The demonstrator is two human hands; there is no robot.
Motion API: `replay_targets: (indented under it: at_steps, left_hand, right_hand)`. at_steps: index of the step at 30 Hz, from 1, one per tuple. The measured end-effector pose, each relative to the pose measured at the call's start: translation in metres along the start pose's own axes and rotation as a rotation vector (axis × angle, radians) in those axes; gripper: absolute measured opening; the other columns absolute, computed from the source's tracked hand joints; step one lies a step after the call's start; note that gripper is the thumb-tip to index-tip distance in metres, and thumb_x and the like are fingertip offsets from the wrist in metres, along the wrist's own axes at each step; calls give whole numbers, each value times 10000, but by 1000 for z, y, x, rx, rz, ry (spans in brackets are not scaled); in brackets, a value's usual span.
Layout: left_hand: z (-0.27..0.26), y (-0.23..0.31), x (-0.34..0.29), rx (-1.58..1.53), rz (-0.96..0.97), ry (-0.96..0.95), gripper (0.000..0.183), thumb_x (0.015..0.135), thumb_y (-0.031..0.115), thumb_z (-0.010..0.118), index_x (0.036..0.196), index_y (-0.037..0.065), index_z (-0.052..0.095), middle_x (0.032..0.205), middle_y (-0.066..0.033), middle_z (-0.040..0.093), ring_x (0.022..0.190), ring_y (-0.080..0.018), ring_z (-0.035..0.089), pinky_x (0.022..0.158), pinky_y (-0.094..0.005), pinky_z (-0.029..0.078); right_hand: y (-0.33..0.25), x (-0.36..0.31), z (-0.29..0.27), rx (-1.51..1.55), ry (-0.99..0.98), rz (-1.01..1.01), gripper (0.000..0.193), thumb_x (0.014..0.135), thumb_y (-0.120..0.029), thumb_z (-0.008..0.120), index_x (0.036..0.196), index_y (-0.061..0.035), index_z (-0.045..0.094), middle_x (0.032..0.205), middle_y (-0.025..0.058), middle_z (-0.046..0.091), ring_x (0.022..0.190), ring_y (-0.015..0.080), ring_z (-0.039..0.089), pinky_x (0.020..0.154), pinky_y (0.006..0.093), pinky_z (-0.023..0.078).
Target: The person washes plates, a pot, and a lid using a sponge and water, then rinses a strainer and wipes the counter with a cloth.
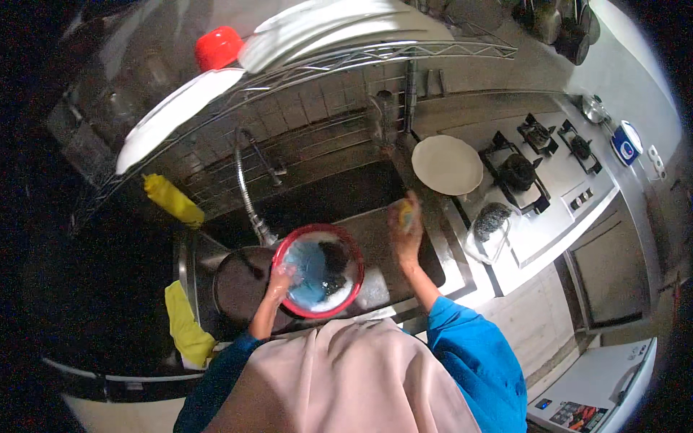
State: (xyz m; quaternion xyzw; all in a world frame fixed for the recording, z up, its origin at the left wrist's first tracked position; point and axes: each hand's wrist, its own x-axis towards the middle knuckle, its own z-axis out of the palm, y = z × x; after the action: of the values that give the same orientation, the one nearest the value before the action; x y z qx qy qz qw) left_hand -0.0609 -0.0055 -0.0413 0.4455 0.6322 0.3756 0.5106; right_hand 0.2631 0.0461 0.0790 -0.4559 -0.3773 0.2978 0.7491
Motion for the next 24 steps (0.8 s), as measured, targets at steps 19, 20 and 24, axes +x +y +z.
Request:
replay_targets:
  at_steps: [19, 20, 24]
  left_hand:
    - [-27, 68, -50, -1220, 133, 63, 477, 798, 488, 452, 958, 53, 562, 945, -84, 581, 894, -224, 543, 784, -375, 437]
    - [-35, 49, -47, -1179, 108, -6, 493, 785, 490, 475, 1011, 56, 534, 977, -81, 563, 927, -219, 522, 830, -373, 408]
    - [-24, 44, -35, -1069, -15, 191, 613, 761, 525, 491, 1090, 10, 447, 1067, -77, 495, 973, -197, 475, 827, -360, 390]
  right_hand:
    - [-45, -170, 158, -905, -1036, -984, 288, 803, -320, 431, 1043, -194, 529, 1035, 148, 534, 897, 282, 539, 709, 404, 435]
    - [-33, -177, 145, -784, -1027, -977, 316, 763, -314, 501, 1057, -202, 526, 1098, 112, 509, 1015, 251, 481, 786, 420, 401]
    - [-34, -131, 98, -721, -1112, -1059, 391, 741, -353, 545, 1087, -172, 523, 1149, 29, 487, 1085, 232, 435, 898, 453, 293]
